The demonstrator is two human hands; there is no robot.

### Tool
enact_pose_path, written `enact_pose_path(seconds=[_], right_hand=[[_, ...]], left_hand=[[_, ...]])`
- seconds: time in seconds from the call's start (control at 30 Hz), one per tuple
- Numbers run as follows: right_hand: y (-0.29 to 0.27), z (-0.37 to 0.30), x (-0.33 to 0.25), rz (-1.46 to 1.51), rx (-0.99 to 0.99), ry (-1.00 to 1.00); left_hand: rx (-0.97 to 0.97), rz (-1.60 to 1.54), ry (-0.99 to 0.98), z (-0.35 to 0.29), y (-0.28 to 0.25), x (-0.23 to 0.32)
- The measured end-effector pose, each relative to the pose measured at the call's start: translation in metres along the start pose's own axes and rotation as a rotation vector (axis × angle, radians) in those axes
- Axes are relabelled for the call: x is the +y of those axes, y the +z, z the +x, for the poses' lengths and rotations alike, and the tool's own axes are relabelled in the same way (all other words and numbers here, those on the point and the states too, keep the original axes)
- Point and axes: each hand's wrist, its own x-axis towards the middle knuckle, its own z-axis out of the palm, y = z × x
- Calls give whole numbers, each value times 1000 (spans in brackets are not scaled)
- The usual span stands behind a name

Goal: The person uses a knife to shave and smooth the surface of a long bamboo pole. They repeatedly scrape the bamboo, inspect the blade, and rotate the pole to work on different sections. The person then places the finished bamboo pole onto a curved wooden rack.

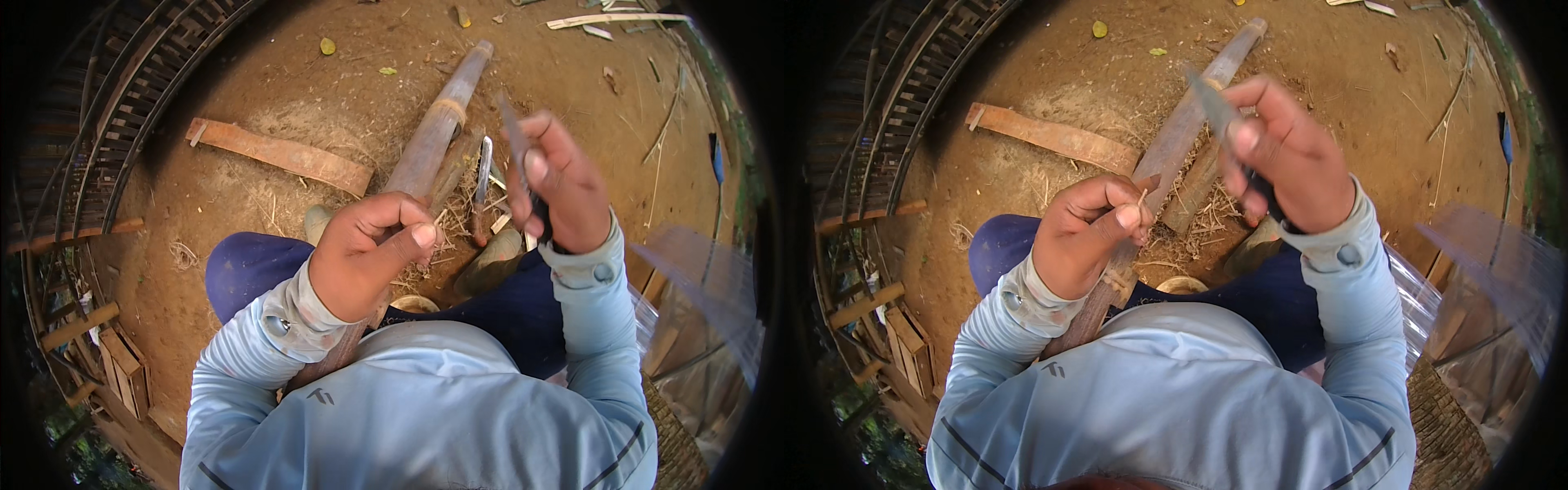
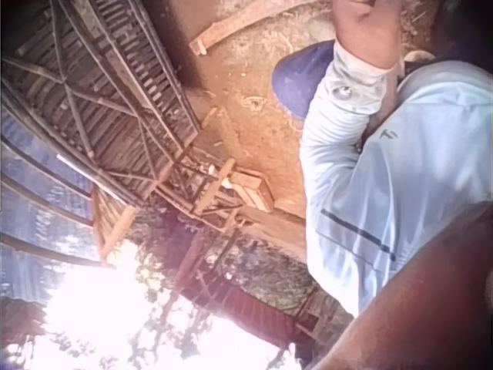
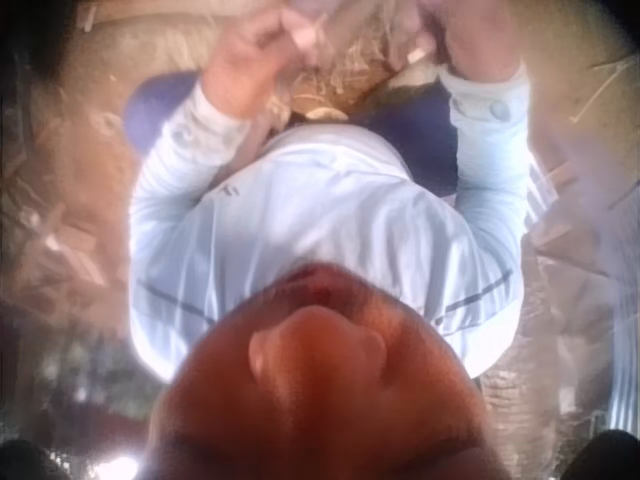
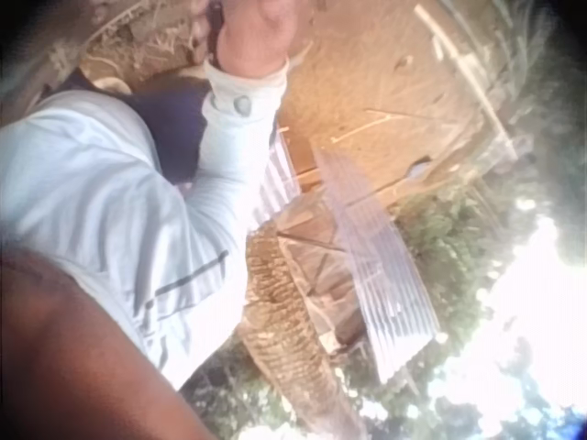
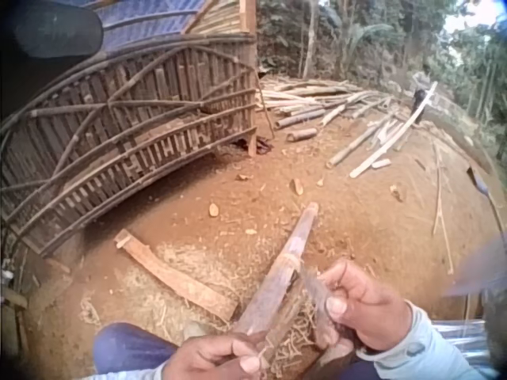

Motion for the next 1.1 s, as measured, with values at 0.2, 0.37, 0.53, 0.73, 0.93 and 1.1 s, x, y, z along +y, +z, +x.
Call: enact_pose_path(seconds=[0.2,0.37,0.53,0.73,0.93,1.1], right_hand=[[30,-10,-2,-111,-335,172],[33,-8,11,-37,-379,160],[33,-7,13,12,-382,146],[33,-8,13,37,-373,146],[33,-8,12,35,-355,149],[29,-4,13,-5,-348,84]], left_hand=[[18,-139,-7,-3,2,-5],[-22,-105,0,-4,0,-5],[-31,-150,3,-2,2,-7],[-46,-149,5,-2,2,-6],[-25,-134,0,-2,2,-4],[-12,-137,-27,-4,4,-3]])
